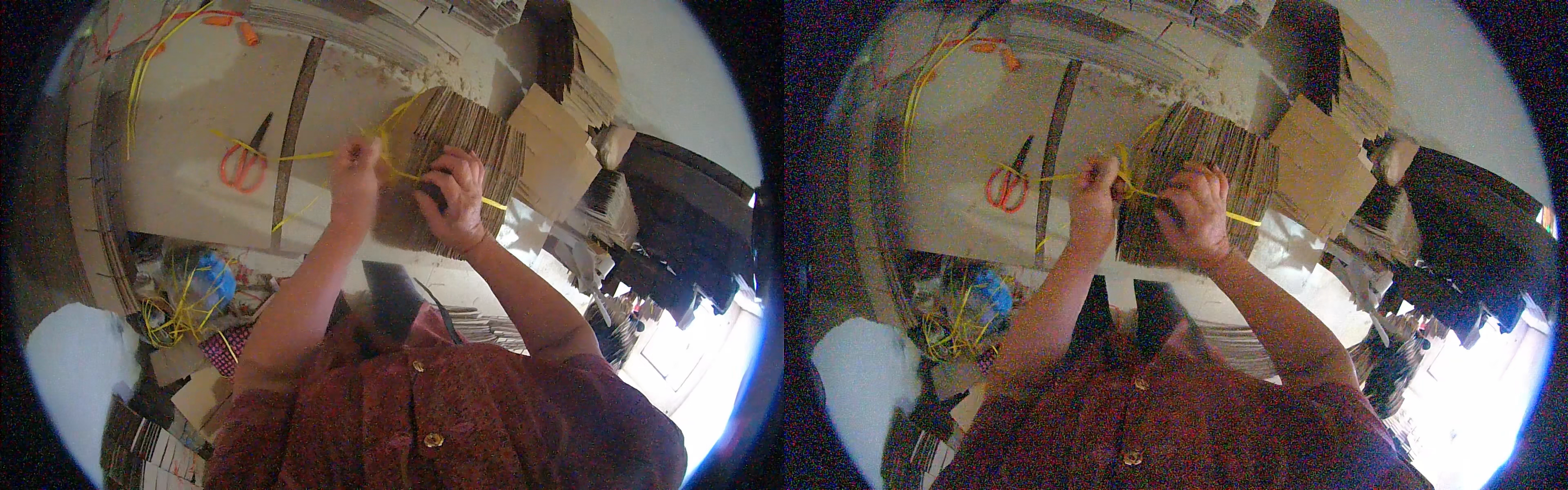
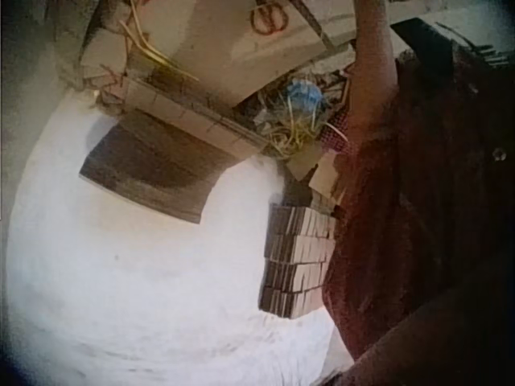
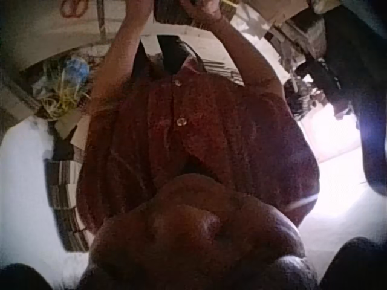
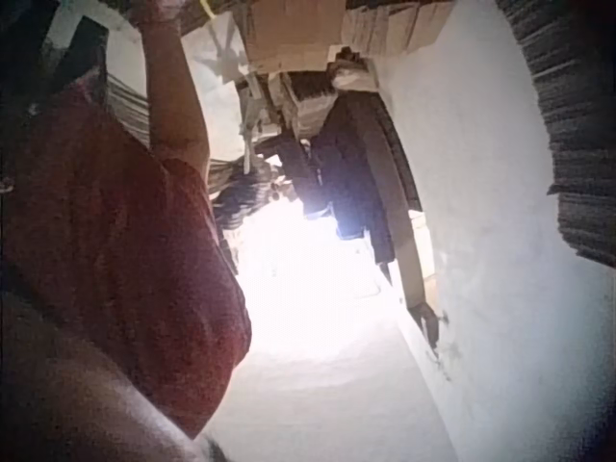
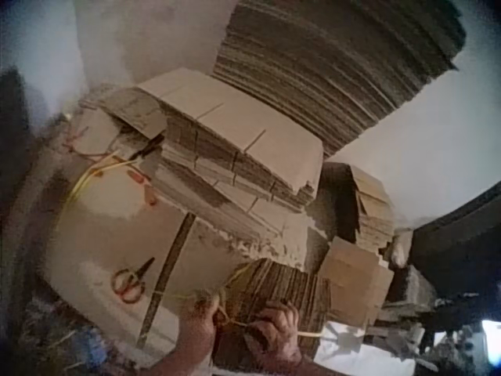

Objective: The person gathers flat cardboard pieces, aligns them into a stack, and wraps a yellow plastic strap around the bundle multiple times. They tighten the strap by hand, cut the excess with scissors, and place the finished bundle aside. The process repeats with additional cardboard pieces.

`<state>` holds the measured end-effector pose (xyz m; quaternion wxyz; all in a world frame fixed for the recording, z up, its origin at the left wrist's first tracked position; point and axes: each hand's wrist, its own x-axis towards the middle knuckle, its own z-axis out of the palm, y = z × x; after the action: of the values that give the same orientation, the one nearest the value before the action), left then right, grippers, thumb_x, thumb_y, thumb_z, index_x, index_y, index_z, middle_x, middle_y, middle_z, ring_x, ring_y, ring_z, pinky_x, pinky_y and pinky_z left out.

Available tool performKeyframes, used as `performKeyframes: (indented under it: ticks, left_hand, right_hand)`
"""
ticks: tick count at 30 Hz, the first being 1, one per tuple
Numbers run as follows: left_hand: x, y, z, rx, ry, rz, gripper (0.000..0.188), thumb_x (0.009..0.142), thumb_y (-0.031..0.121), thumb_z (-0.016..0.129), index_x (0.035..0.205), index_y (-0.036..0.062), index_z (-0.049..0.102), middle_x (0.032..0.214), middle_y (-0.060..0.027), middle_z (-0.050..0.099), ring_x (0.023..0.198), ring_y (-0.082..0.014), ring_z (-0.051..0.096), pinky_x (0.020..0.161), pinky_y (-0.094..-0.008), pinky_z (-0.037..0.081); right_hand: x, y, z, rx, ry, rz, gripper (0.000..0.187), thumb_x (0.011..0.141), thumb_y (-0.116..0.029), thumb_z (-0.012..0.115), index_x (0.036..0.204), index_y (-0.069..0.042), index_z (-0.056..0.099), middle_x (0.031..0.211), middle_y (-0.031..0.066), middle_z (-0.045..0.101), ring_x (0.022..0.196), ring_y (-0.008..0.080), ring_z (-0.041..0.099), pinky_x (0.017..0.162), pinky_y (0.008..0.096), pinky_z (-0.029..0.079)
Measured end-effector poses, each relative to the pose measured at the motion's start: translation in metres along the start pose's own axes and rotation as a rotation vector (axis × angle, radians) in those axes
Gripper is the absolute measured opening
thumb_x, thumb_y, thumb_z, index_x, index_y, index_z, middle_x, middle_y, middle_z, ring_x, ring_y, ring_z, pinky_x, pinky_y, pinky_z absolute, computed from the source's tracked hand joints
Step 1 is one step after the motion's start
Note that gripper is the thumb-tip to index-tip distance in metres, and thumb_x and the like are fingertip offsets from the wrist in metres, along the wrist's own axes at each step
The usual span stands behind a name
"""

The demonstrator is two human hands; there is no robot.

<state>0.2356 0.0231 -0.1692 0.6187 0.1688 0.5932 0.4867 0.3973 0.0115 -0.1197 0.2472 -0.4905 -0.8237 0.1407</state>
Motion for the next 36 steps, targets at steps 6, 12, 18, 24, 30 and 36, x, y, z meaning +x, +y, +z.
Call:
performKeyframes:
  ticks: [6,12,18,24,30,36]
  left_hand:
    - [0.011,0.006,0.010,-0.306,0.091,0.006,0.008,0.085,0.016,0.057,0.080,0.0102,0.053,0.068,0.0021,0.049,0.058,-0.0096,0.046,0.052,-0.0248,0.039]
    - [0.035,-0.019,0.017,-0.570,0.260,-0.192,0.014,0.083,0.017,0.060,0.084,0.0078,0.050,0.075,-0.0017,0.051,0.063,-0.0125,0.048,0.057,-0.0270,0.040]
    - [0.063,-0.023,0.016,-0.588,0.199,-0.174,0.018,0.080,0.021,0.063,0.084,0.0094,0.050,0.075,-0.0024,0.052,0.067,-0.0130,0.049,0.061,-0.0284,0.042]
    - [0.022,0.043,0.012,-0.368,0.040,0.081,0.018,0.080,0.021,0.065,0.082,0.0097,0.051,0.073,-0.0027,0.060,0.061,-0.0112,0.054,0.053,-0.0253,0.043]
    - [0.006,0.076,0.000,-0.098,-0.187,0.132,0.017,0.080,0.020,0.065,0.083,0.0096,0.052,0.077,-0.0035,0.063,0.066,-0.0098,0.056,0.059,-0.0255,0.044]
    - [0.022,0.063,-0.022,-0.117,-0.111,0.110,0.013,0.083,0.019,0.060,0.083,0.0094,0.051,0.079,-0.0043,0.061,0.073,-0.0122,0.057,0.065,-0.0275,0.045]
  right_hand:
    - [0.001,-0.002,-0.003,0.011,-0.010,0.016,0.028,0.063,-0.017,0.068,0.088,-0.011,0.058,0.099,0.0083,0.053,0.103,0.0327,0.047,0.091,0.0525,0.030]
    - [0.000,-0.001,0.001,0.020,0.009,0.010,0.028,0.063,-0.015,0.068,0.088,-0.010,0.057,0.098,0.0088,0.053,0.102,0.0332,0.048,0.091,0.0526,0.030]
    - [0.006,-0.004,-0.003,-0.003,0.029,-0.048,0.030,0.061,-0.010,0.068,0.088,-0.007,0.053,0.095,0.0107,0.051,0.101,0.0334,0.049,0.085,0.0477,0.036]
    - [0.009,-0.013,-0.004,-0.018,0.035,0.032,0.034,0.061,-0.014,0.070,0.090,-0.006,0.054,0.094,0.0098,0.051,0.098,0.0319,0.048,0.082,0.0456,0.036]
    - [0.055,-0.039,0.007,-0.240,-0.087,0.103,0.027,0.061,-0.016,0.071,0.083,-0.004,0.060,0.091,0.0081,0.053,0.087,0.0290,0.047,0.078,0.0434,0.036]
    - [0.055,-0.020,0.013,0.064,0.062,0.128,0.008,0.070,0.000,0.063,0.076,-0.002,0.060,0.077,0.0100,0.054,0.075,0.0259,0.050,0.067,0.0322,0.042]
